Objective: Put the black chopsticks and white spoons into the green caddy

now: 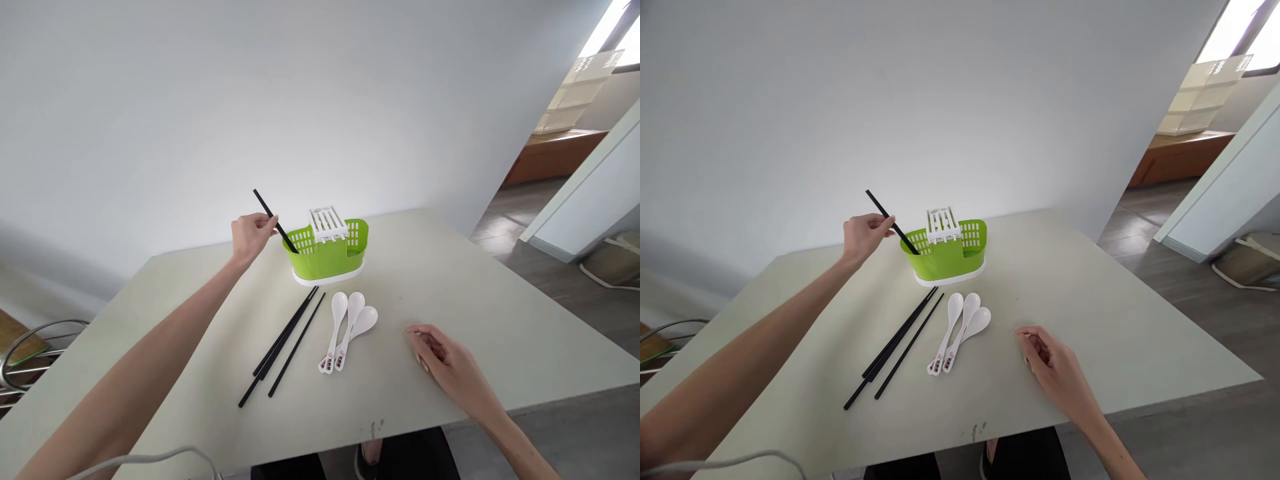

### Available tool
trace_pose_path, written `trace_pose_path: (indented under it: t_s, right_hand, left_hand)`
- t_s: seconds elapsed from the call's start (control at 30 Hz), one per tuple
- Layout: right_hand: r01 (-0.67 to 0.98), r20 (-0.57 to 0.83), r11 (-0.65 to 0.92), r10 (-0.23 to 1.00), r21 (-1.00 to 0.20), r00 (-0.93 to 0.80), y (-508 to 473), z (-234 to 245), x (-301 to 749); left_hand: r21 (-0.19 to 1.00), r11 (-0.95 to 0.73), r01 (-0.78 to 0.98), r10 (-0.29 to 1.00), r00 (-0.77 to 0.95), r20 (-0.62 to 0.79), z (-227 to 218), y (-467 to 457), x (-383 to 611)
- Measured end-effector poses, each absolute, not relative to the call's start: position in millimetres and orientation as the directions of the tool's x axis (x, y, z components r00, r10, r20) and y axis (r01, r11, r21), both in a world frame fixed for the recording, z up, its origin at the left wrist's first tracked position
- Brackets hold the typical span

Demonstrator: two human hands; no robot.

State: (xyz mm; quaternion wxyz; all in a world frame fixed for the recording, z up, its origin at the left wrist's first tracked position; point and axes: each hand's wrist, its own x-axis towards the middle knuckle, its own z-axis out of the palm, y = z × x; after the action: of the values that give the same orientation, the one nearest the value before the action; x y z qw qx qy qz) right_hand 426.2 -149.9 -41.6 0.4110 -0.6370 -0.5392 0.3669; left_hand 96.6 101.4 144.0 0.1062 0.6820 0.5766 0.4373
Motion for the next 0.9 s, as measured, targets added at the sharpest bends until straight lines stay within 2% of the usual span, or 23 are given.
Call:
trace_pose_path:
  t_s: [0.17, 0.43, 0.63, 0.8, 0.9]
  right_hand:
    - [0.401, -0.014, -0.073, 0.989, -0.913, 0.147, -150.2, -40.8, 425.5]
    - [0.377, -0.06, -0.112, 0.987, -0.919, 0.148, -150.6, -41.3, 424.5]
    - [0.355, -0.044, -0.113, 0.98, -0.928, 0.196, -153.8, -38.0, 418.5]
    - [0.361, -0.043, -0.108, 0.982, -0.926, 0.184, -153.7, -36.3, 419.4]
    - [0.383, -0.042, -0.106, 0.984, -0.918, 0.172, -152.7, -36.8, 422.1]
  left_hand:
    - [0.494, -0.35, 0.796, 0.858, 0.061, 0.509, 133.5, 113.7, 92.2]
    - [0.464, -0.307, 0.831, 0.874, 0.054, 0.483, 125.9, 128.0, 86.3]
    - [0.544, -0.211, 0.812, 0.897, -0.061, 0.438, 126.7, 129.5, 88.0]
    - [0.647, -0.182, 0.74, 0.913, -0.117, 0.391, 126.8, 126.2, 86.1]
    - [0.666, -0.16, 0.728, 0.919, -0.136, 0.37, 123.4, 125.1, 84.4]
